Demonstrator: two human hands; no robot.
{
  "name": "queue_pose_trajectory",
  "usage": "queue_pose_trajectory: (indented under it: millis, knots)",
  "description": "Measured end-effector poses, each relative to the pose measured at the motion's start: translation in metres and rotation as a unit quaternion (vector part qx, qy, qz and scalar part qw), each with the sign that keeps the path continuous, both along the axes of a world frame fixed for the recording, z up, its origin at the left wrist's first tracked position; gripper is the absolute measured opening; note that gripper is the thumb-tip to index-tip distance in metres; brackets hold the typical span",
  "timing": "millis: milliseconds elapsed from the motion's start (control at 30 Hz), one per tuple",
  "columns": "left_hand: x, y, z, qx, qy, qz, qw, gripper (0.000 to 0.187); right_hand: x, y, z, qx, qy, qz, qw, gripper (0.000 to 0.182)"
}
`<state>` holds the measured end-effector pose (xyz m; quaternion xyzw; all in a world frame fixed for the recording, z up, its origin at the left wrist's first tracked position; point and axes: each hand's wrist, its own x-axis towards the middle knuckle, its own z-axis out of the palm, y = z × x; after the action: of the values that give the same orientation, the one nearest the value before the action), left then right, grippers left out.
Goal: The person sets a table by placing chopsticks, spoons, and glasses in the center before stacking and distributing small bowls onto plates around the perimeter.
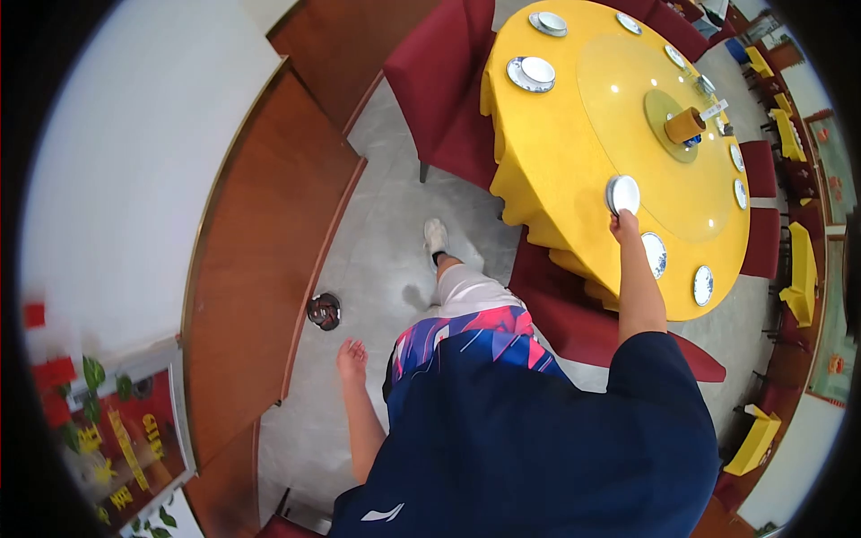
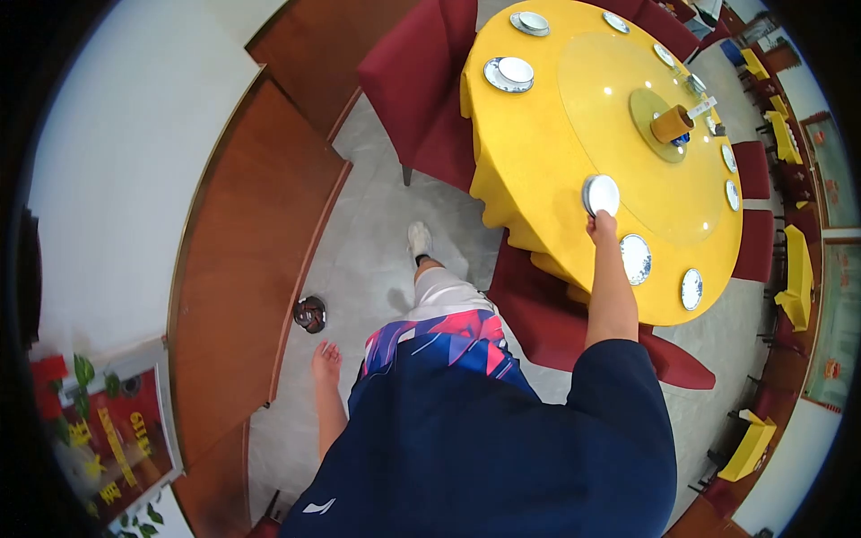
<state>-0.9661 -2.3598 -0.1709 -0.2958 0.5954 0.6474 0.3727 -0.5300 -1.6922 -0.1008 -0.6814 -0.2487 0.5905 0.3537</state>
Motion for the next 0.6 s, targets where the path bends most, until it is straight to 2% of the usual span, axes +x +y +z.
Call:
queue_pose_trajectory:
  millis: [167,300,400,467,533,600]
  knots:
    - [-0.071,0.122,0.008,0.047,0.004,-0.074,0.996,0.031,-0.133,0.062,-0.026,-0.004,-0.015,0.031,0.999,0.012]
    - [-0.139,0.198,0.023,0.019,0.017,-0.107,0.994,0.029,-0.23,0.124,-0.026,0.013,-0.024,0.039,0.999,0.014]
    - [-0.185,0.254,0.051,-0.015,0.015,-0.139,0.99,0.029,-0.277,0.181,-0.023,0.042,-0.043,0.061,0.996,0.014]
    - [-0.21,0.303,0.072,-0.042,0.034,-0.166,0.985,0.029,-0.307,0.212,-0.021,0.115,-0.157,0.036,0.98,0.017]
    - [-0.233,0.345,0.088,-0.077,0.074,-0.235,0.966,0.028,-0.323,0.243,-0.032,0.118,-0.164,0.043,0.979,0.019]
    - [-0.253,0.386,0.099,-0.068,0.08,-0.249,0.963,0.027,-0.329,0.254,-0.037,0.123,-0.179,0.054,0.975,0.021]
